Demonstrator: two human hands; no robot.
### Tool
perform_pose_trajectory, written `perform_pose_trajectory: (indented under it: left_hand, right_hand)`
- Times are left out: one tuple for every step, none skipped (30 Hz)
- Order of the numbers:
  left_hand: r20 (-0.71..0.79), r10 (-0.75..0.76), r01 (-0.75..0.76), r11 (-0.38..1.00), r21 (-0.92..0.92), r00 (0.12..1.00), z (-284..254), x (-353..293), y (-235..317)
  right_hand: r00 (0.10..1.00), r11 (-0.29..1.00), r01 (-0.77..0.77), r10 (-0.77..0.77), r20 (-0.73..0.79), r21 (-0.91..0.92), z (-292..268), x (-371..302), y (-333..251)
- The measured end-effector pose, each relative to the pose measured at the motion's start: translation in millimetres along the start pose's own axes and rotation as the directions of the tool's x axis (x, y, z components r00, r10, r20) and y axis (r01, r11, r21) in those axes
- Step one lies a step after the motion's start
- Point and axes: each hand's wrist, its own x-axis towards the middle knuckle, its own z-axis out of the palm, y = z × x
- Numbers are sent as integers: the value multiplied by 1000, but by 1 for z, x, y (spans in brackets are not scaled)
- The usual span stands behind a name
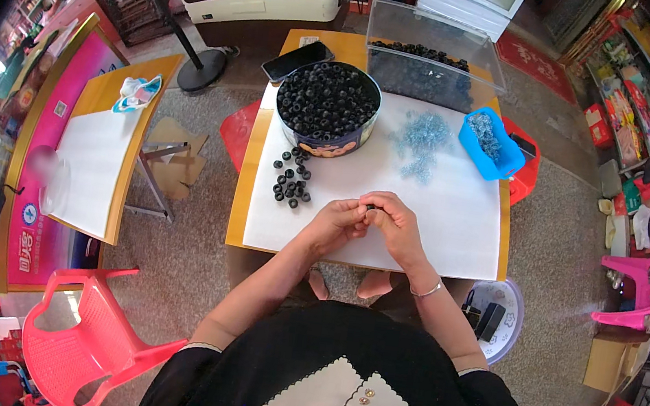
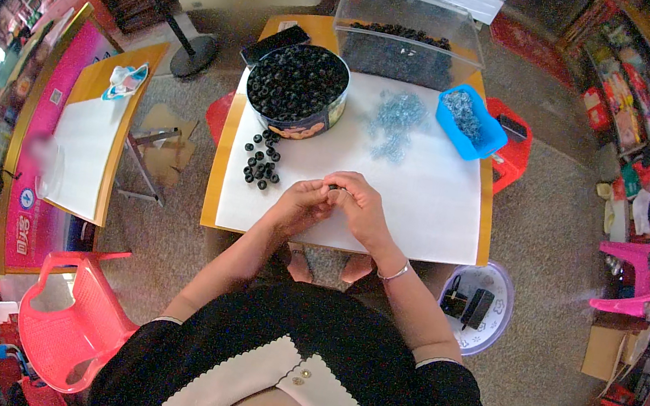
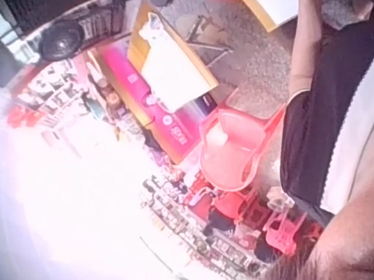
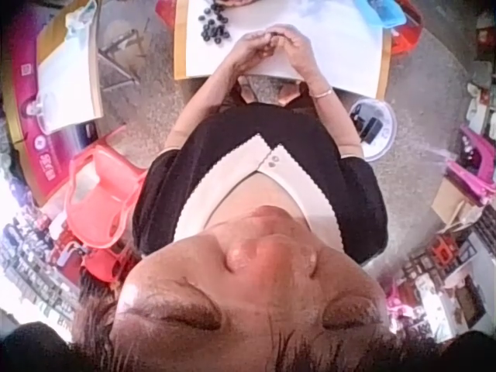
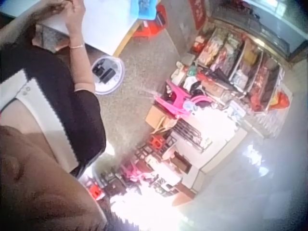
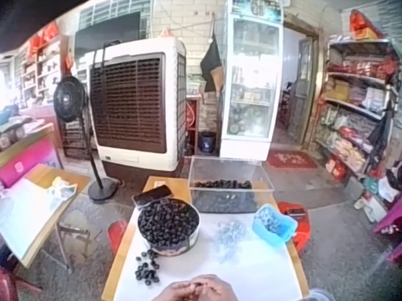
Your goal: The person assembles plastic components by inserting small pins into black plastic pieces by hand.
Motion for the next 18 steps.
perform_pose_trajectory:
  left_hand:
    - [-12,7,-7,1000,4,1000,-1,1,-2]
    - [-24,13,-13,1000,7,1000,-3,2,-3]
    - [-26,14,-14,1000,7,1000,-3,1,-2]
    - [-23,10,-10,1000,-4,1000,-4,1,-1]
    - [-21,6,-7,1000,-14,1000,-4,1,-1]
    - [-24,7,-8,1000,-15,1000,-5,0,-1]
    - [-21,15,-15,1000,-27,1000,-5,1,-1]
    - [-18,23,-24,999,-40,1000,-6,1,0]
    - [-19,23,-24,999,-42,1000,-7,2,-1]
    - [-1,19,-19,1000,-15,1000,-8,2,-1]
    - [17,15,-15,1000,13,1000,-9,2,-1]
    - [16,14,-15,1000,11,1000,-6,3,0]
    - [-4,13,-13,1000,-4,1000,0,1,4]
    - [-25,12,-12,1000,-20,1000,6,0,7]
    - [-27,15,-16,1000,-20,1000,9,-2,9]
    - [-38,-7,7,1000,12,999,12,-3,11]
    - [-53,-25,28,999,43,998,14,-4,12]
    - [-71,-12,15,999,43,997,11,-6,13]
  right_hand:
    - [1000,1000,-1,1,1,1,1,0,1]
    - [1000,999,-5,5,-14,-34,2,1,2]
    - [1000,998,-10,8,-28,-68,3,2,1]
    - [1000,998,-11,9,-27,-67,4,2,-2]
    - [1000,991,2,-4,-16,-135,3,3,-5]
    - [1000,979,14,-15,-4,-202,4,4,-10]
    - [1000,980,13,-13,0,-200,4,4,-14]
    - [995,937,102,-97,31,-333,3,5,-17]
    - [982,868,189,-176,72,-460,1,7,-19]
    - [982,868,189,-174,74,-459,-2,8,-19]
    - [977,853,208,-199,71,-478,-6,11,-19]
    - [973,838,226,-223,65,-498,-12,16,-18]
    - [973,838,226,-222,68,-497,-19,24,-24]
    - [985,869,152,-174,-3,-470,-27,36,-33]
    - [990,896,80,-124,-72,-436,-35,50,-40]
    - [976,897,80,-160,-150,-435,-45,69,-41]
    - [955,898,83,-195,-224,-432,-55,92,-42]
    - [930,854,128,-280,-238,-505,-60,119,-50]
